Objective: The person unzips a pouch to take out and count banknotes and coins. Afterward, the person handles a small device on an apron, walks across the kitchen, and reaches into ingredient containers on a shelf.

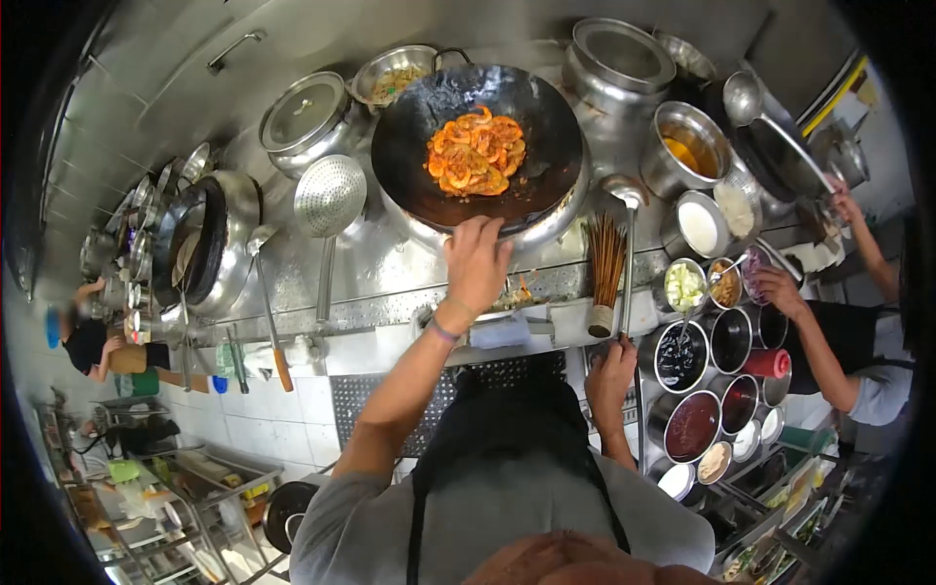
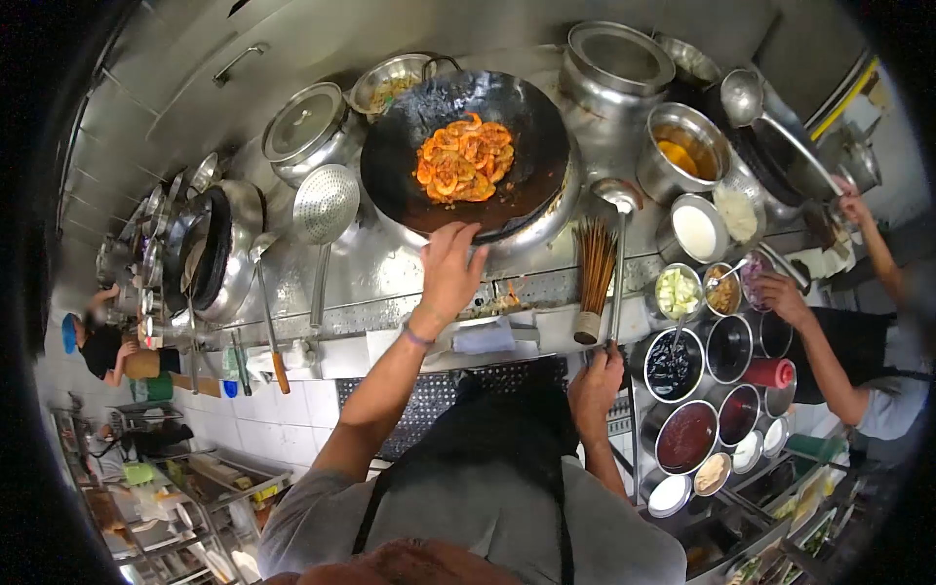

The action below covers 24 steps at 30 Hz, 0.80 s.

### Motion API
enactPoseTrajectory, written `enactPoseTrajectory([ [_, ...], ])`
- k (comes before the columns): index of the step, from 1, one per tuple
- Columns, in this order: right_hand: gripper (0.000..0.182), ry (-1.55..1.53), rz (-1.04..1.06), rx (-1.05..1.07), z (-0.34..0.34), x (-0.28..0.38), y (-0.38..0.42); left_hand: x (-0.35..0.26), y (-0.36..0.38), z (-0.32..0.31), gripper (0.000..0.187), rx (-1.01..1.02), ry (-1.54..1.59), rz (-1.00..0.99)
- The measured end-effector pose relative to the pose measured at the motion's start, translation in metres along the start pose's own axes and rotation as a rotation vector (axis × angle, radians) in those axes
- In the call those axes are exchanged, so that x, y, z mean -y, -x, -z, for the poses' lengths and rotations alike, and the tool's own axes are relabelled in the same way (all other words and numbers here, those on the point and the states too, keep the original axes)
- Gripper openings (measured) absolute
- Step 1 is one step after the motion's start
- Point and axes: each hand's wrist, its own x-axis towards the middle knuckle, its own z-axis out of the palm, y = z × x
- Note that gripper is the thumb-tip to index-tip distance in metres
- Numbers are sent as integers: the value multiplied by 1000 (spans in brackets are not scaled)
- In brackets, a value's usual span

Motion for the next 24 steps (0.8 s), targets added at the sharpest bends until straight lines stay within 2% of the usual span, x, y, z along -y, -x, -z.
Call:
enactPoseTrajectory([
  [2, 39, 82, -108, -36, -28, -22, 6, 20, -6, -21, 25, 171, 90, 78],
  [3, 48, 123, -124, -1, -36, -26, 4, 25, -7, -25, 28, 188, 110, 82],
  [6, 43, 83, -413, 98, -39, -26, -12, 27, -14, -26, 39, 226, 155, 78],
  [7, 47, 86, -348, 34, -54, -46, -10, 25, -12, -20, 42, 227, 153, 86],
  [9, 56, 6, -365, 45, -43, -46, -15, 9, -2, 17, 51, 180, 175, 132],
  [10, 58, -18, -339, 22, -43, -46, -27, 3, 5, 42, 48, 231, 204, 77],
  [13, 61, -102, -407, 201, -53, -71, -31, -9, 26, 66, 37, 188, 272, 29],
  [16, 56, -41, -389, 217, -37, -41, -35, 18, 2, 33, 29, -39, 291, -23],
  [18, 54, -30, -413, 199, -40, -49, -30, 29, -4, 31, 30, 110, 302, 46],
  [20, 47, -31, -421, 150, -41, -53, -42, 17, 19, 45, 33, 291, 194, 61],
  [22, 38, -31, -455, 75, -29, -56, -38, -5, 49, 70, 34, 255, 336, -6],
  [23, 38, -128, -500, 150, -7, -40, -41, -5, 44, 73, 32, 231, 295, -45],
  [24, 39, -243, -500, 98, -5, -40, -34, -4, 46, 73, 31, 215, 261, -69],
])
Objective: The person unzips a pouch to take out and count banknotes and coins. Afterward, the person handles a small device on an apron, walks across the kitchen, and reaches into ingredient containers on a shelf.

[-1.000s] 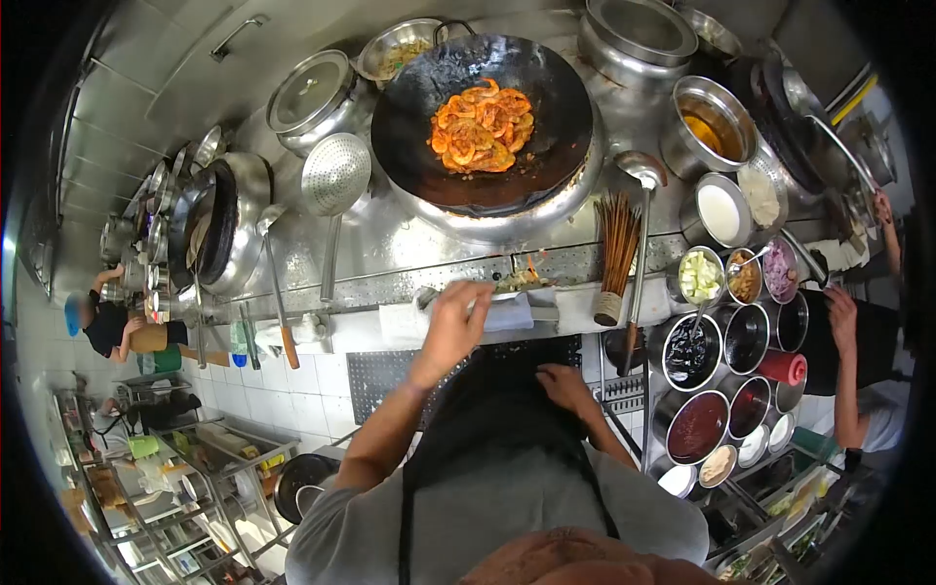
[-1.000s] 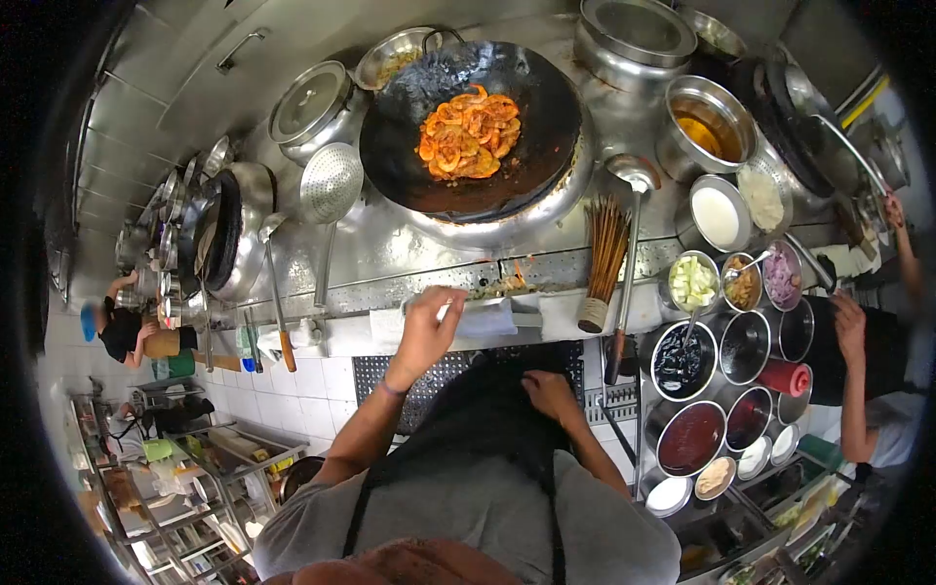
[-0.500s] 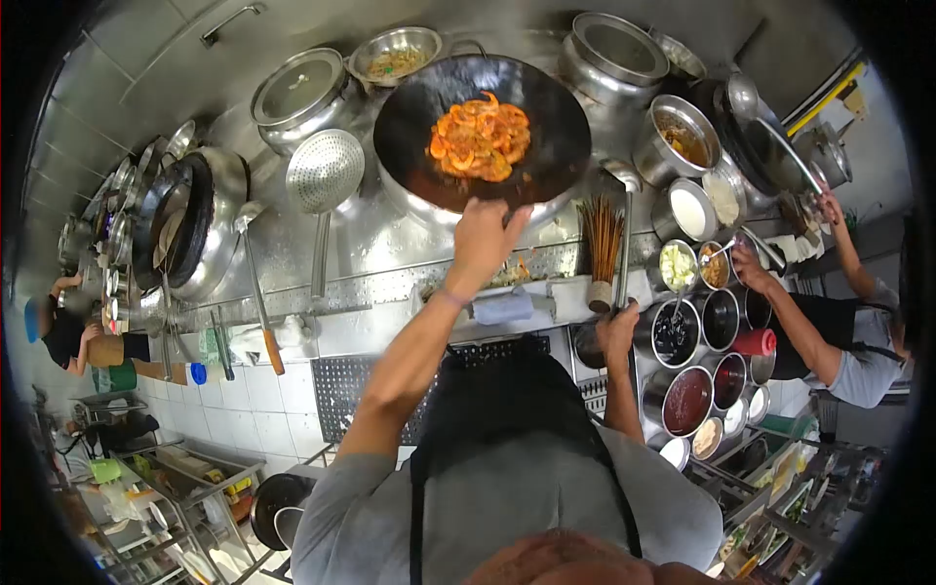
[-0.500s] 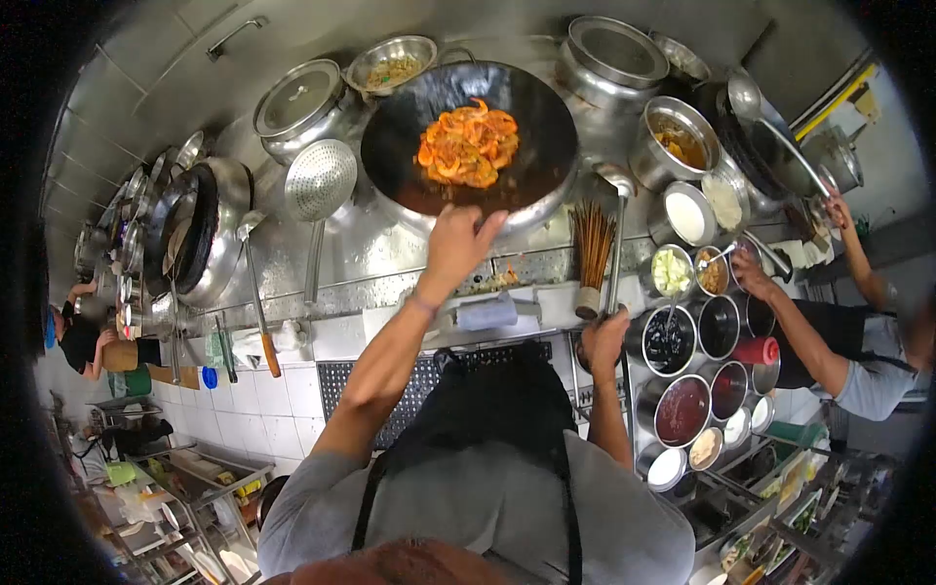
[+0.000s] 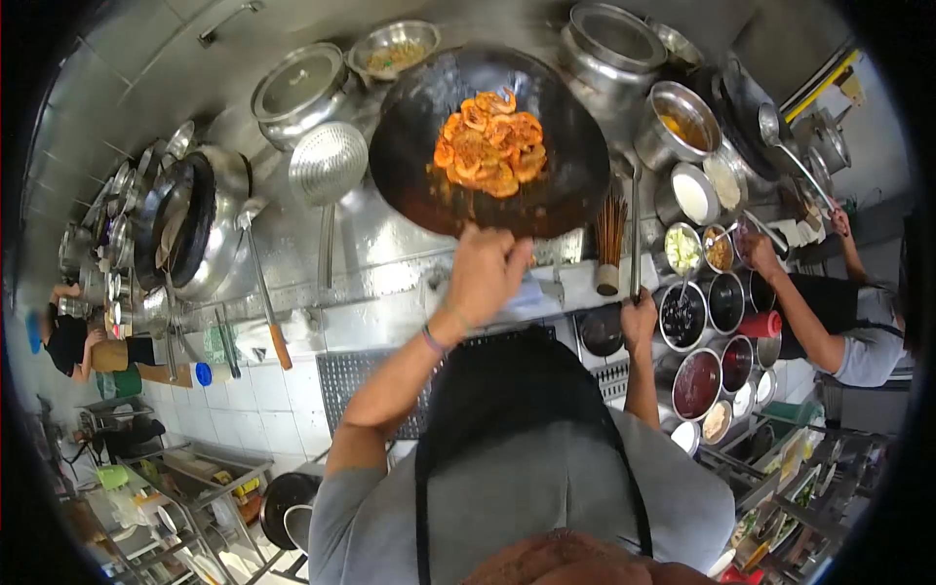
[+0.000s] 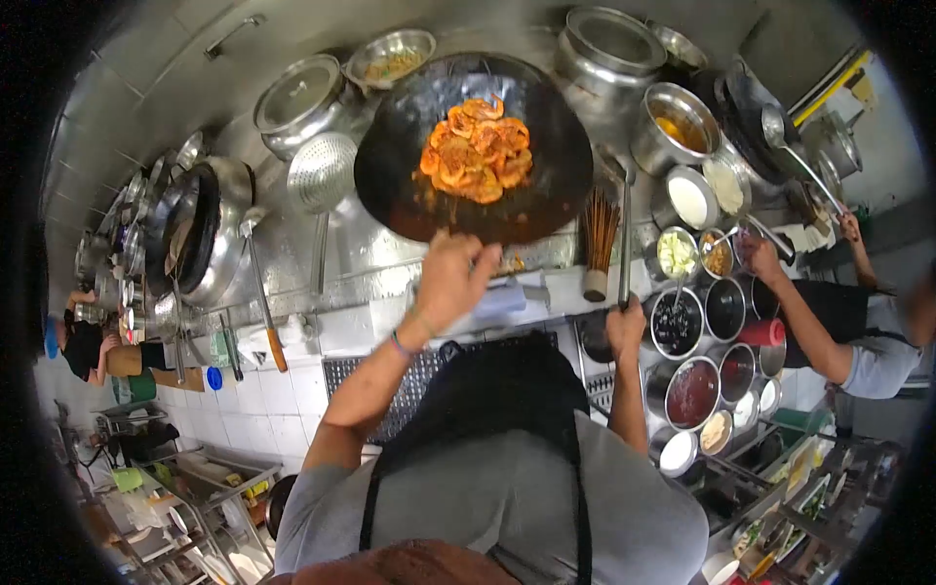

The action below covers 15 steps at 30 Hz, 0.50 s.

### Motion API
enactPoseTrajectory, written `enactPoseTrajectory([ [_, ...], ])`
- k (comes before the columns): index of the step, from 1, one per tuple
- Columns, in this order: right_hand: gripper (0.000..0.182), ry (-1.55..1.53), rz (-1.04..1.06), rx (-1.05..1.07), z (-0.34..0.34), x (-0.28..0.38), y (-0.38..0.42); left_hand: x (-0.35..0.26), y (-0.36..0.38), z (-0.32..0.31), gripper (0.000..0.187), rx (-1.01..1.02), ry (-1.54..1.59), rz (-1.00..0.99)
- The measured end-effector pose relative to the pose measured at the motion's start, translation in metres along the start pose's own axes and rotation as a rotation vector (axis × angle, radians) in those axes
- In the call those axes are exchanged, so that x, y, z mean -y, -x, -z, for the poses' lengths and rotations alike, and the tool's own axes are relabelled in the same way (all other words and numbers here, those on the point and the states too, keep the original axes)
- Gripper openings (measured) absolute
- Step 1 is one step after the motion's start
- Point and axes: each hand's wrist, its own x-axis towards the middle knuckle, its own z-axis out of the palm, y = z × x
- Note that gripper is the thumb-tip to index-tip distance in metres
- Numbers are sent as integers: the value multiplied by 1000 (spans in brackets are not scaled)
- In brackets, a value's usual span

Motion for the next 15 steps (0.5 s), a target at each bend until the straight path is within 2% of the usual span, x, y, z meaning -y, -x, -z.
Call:
enactPoseTrajectory([
  [2, 29, -41, 18, -39, -6, -16, 10, 15, -23, -4, 31, -139, -7, -36],
  [5, 19, -57, 130, -56, 11, 20, 39, 49, -30, -20, 32, -103, -61, -7],
  [8, 21, -411, -92, 302, 41, 37, 16, 26, -11, -13, 29, -33, 54, 45],
  [9, 19, -368, 30, 342, 56, 65, 16, 25, -12, -14, 29, -135, 11, -87],
  [10, 19, -170, 32, 388, 73, 91, 15, 27, -17, -15, 31, -168, -77, -52],
  [11, 22, 44, 347, 295, 74, 80, -4, 35, -25, -14, 34, -174, -61, -43],
  [13, 37, 262, 564, 146, 109, 124, -1, 57, -40, -17, 36, -168, -42, -13],
  [15, 48, 625, 620, 190, 159, 190, 22, 38, -30, -10, 33, -115, -18, 20],
])
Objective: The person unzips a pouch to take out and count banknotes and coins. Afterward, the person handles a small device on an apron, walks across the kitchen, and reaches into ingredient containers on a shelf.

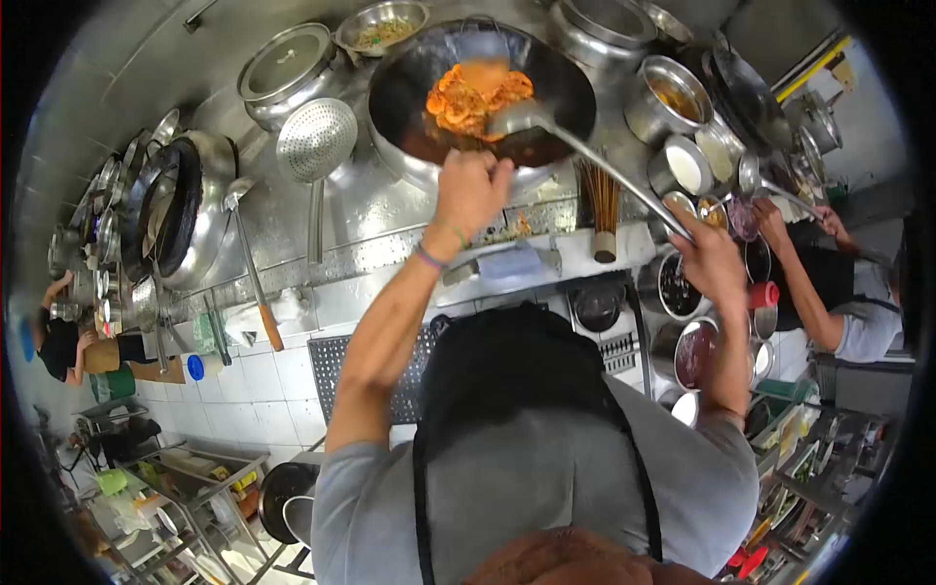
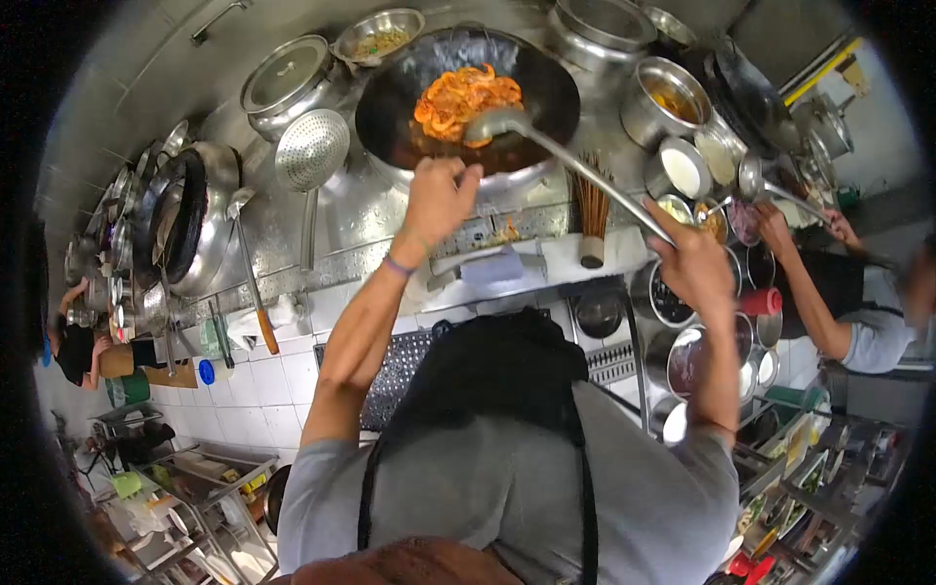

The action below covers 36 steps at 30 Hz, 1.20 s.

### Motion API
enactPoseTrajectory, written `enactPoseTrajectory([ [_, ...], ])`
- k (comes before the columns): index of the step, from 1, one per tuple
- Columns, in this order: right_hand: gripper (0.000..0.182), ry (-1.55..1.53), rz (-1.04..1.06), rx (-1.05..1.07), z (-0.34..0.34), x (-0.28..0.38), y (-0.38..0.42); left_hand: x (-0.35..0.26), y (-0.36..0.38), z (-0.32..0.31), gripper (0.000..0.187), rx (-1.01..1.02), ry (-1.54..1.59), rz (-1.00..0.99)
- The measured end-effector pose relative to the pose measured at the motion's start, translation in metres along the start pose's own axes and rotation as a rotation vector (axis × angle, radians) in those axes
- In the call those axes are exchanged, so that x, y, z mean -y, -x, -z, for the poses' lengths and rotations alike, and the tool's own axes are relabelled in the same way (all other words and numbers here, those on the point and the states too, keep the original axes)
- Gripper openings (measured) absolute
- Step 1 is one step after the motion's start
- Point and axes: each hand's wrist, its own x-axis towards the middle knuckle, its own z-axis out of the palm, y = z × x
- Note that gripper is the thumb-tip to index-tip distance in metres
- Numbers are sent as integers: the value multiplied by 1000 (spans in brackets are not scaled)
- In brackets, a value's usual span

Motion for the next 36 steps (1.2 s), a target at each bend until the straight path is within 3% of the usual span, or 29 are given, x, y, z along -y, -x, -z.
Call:
enactPoseTrajectory([
  [3, 51, 146, 107, 168, 45, 11, -5, -24, -5, 16, 32, 24, -11, 35],
  [6, 48, 176, 74, 182, 32, 44, -28, -10, -29, 17, 35, 40, 35, 70],
  [9, 46, 151, 45, 77, -35, 48, -70, 14, -16, -11, 37, -79, -15, -4],
  [11, 46, 104, 20, 14, -72, 44, -83, 16, 16, -22, 36, -75, -10, -13],
  [15, 48, 21, -39, -99, -86, 49, -72, 8, 73, -15, 39, 54, 62, -1],
  [17, 50, -138, -4, -159, -97, 33, -55, 13, 45, -8, 33, -62, -18, -92],
  [19, 49, -231, -98, -138, -98, 33, -39, 28, 5, -1, 32, -59, -10, -64],
  [22, 52, -337, 50, -353, -145, 23, -30, 52, -18, -19, 31, -118, 18, -47],
  [23, 56, -397, 55, -345, -160, 30, -31, 51, -20, -20, 32, -114, 21, -46],
  [24, 58, -552, -100, -150, -172, 38, -30, 48, -21, -23, 33, -100, 30, -47],
  [26, 52, -563, -11, -149, -220, 40, -35, 48, -21, -24, 33, -96, 19, -79],
  [32, 53, -687, -107, -241, -209, 65, -29, 53, -23, -26, 34, -65, 37, -91],
  [36, 46, -711, -153, -156, -214, 66, -39, 54, -20, -31, 32, -60, 30, -57],
])
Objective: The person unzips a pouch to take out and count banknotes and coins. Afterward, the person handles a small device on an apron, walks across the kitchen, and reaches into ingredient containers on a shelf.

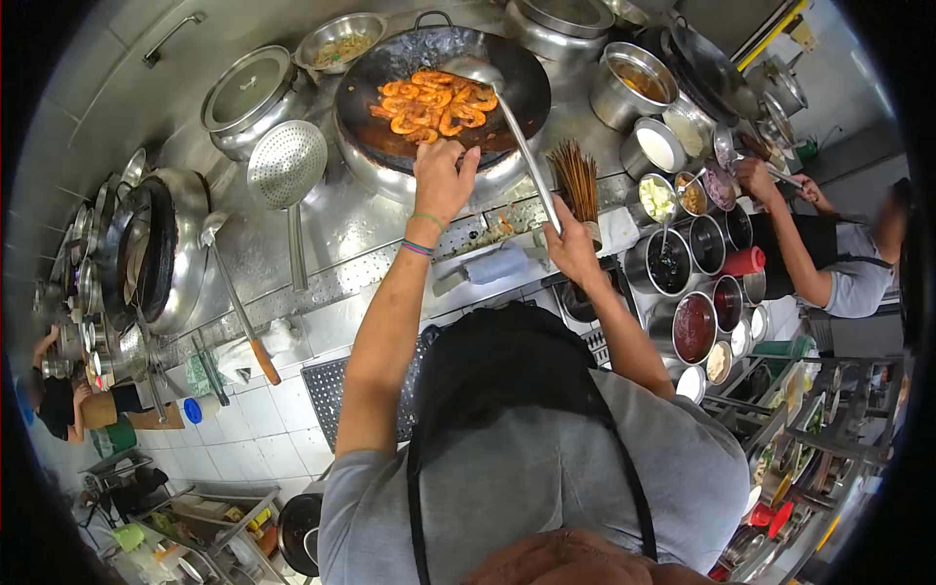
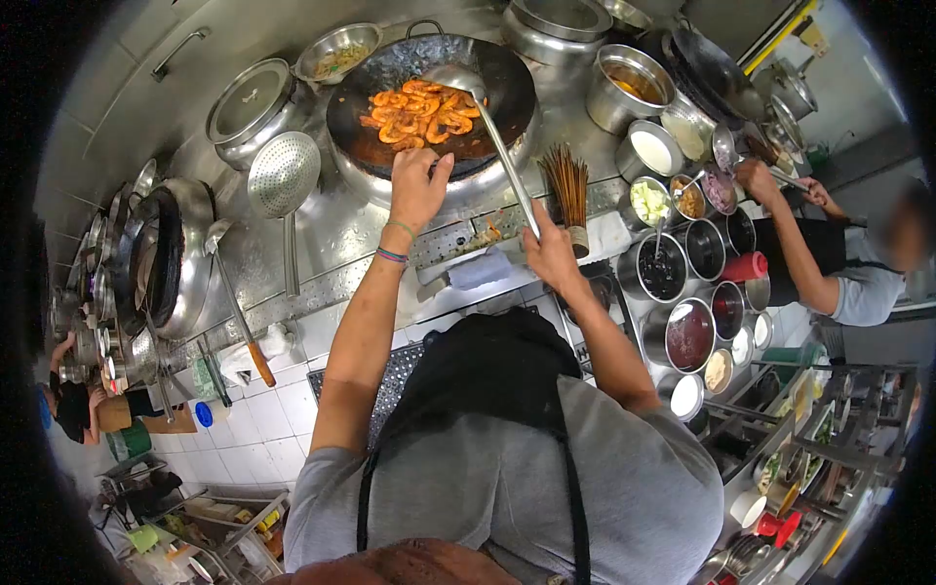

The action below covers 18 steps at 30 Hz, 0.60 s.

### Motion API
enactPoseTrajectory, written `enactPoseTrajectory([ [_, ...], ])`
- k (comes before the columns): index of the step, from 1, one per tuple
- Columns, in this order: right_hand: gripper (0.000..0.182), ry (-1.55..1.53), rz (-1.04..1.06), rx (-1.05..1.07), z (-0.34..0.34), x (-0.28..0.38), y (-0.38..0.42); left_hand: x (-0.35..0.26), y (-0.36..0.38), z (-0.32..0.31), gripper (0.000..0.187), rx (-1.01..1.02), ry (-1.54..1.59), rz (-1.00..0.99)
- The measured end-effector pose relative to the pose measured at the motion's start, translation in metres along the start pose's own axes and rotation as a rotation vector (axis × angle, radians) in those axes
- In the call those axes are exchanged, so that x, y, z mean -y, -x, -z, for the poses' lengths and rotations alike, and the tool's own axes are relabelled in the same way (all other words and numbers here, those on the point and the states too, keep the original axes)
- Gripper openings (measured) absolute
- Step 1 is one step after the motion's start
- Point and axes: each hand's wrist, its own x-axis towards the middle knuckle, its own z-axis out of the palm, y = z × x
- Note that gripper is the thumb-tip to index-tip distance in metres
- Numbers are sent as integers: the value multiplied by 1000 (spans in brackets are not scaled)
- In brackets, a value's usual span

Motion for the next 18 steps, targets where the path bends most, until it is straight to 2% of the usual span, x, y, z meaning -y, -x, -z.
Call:
enactPoseTrajectory([
  [3, 46, 35, 178, -40, 10, 2, -18, 5, 5, -5, 24, -13, 0, 19],
  [5, 45, 137, 148, 22, 18, 14, -51, -5, 11, -3, 17, -69, 6, 33],
  [9, 41, 328, 155, 78, 6, 45, -145, -2, 22, -13, 17, -103, -25, 85],
  [12, 42, 421, 219, 202, -11, 58, -181, -7, 21, -6, 20, -56, -46, 144],
  [14, 46, 462, 323, 263, -23, 45, -191, -6, 20, -4, 20, -40, -62, 150],
  [18, 51, 757, 416, 307, 49, 79, -144, -3, 21, -5, 17, -70, -50, 123],
])
